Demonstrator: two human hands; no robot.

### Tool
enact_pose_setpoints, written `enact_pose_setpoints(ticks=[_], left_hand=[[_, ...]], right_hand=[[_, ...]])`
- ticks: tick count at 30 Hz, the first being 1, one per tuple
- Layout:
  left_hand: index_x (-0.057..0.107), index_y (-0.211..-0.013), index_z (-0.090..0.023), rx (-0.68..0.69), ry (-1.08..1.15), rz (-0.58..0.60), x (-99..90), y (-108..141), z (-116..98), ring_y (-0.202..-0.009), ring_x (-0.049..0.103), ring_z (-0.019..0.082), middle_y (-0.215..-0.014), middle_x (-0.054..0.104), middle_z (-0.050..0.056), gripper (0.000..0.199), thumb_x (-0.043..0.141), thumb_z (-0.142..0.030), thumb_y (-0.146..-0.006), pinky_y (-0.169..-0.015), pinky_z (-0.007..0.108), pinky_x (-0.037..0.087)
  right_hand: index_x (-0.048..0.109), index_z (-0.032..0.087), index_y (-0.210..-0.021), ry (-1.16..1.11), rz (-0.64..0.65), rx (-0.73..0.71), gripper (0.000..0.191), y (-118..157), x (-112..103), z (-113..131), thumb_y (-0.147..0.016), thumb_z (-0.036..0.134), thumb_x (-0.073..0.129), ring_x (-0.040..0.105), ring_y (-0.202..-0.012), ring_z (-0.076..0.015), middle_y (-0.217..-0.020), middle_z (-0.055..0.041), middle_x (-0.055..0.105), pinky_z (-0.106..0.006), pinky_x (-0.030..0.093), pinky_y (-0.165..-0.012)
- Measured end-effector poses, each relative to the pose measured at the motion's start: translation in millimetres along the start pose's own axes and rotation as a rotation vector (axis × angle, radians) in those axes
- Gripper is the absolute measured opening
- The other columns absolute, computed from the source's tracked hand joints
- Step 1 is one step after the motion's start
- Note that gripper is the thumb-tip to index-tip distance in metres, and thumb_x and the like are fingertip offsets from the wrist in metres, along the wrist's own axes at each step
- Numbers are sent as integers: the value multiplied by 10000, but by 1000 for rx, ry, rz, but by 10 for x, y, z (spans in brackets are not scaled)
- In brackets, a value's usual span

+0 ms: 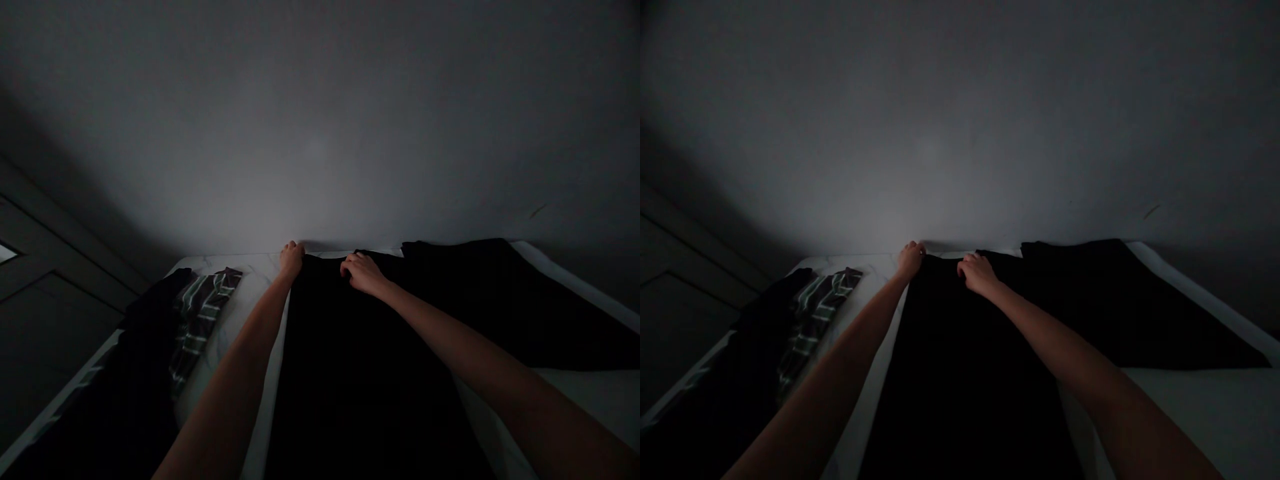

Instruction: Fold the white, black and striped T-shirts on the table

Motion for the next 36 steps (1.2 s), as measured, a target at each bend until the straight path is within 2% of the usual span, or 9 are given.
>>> enact_pose_setpoints(ticks=[6,13,17,19,22,25,28,31,36], left_hand=[[619,-1151,-217,96,-53,-128,-4,445,-279,-1180,509,248,-1236,584,104,279,432,-172,-950,-994,388,421],[468,-1433,-244,281,-106,-4,132,859,-249,-1388,406,255,-1532,432,70,451,367,-317,-1000,-1161,435,300],[436,-1468,-202,244,-139,-33,56,916,-450,-1431,350,296,-1561,374,118,496,345,-360,-1007,-1182,484,250],[383,-1501,-220,311,-104,-56,42,984,-641,-1472,268,289,-1599,301,105,517,331,-379,-1012,-1195,481,217],[340,-1515,-305,446,-53,50,92,1102,-893,-1489,224,277,-1614,276,58,511,354,-380,-1010,-1189,480,225],[395,-1478,-327,438,-73,165,116,1120,-1096,-1448,304,324,-1569,367,77,487,406,-386,-995,-1148,523,277],[547,-1351,-237,360,-81,165,38,1017,-1457,-1336,444,348,-1446,498,152,420,479,-386,-964,-1087,493,360],[648,-1174,-202,314,44,181,-38,896,-2075,-1230,532,306,-1282,596,146,323,487,-378,-956,-1018,419,427],[603,-1213,-141,167,128,221,87,815,-3073,-1157,584,308,-1234,611,185,421,511,-435,-928,-918,400,492]], right_hand=[[528,190,-1405,-46,74,-205,488,384,238,427,-947,356,550,378,-1411,-298,-1540,-147,399,-495,326,-1139],[552,265,-1385,-234,158,-333,424,1053,201,300,-968,234,486,337,-1439,-224,-1508,-34,460,-478,298,-1176],[607,225,-1323,-268,89,-163,401,1598,60,256,-928,222,542,454,-1368,-242,-1466,-80,513,-473,363,-1143],[599,206,-1320,-268,22,-4,409,1957,2,270,-916,216,543,511,-1317,-246,-1425,-103,555,-468,406,-1112],[587,208,-1300,-282,-106,243,403,2560,-60,354,-900,224,540,574,-1224,-243,-1331,-108,610,-463,453,-1063],[570,210,-1283,-300,-186,438,441,3077,-68,523,-843,223,585,590,-1168,-263,-1270,-122,608,-464,483,-1014],[541,207,-1294,-363,-194,582,470,3368,-37,725,-826,207,579,636,-1061,-251,-1197,-124,623,-416,527,-923],[535,202,-1296,-378,-165,693,461,3456,-30,884,-836,202,558,666,-1012,-257,-1153,-121,663,-382,544,-830],[574,173,-1233,-308,-96,787,364,3419,-118,952,-878,254,576,711,-865,-270,-979,-114,731,-347,529,-692]])
Point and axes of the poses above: each hand's wrist, its own y-axis away from the middle knuckle, its own x-axis out of the palm, z = x × y, the point moved 2 cm from there along -y, towards the middle knuckle
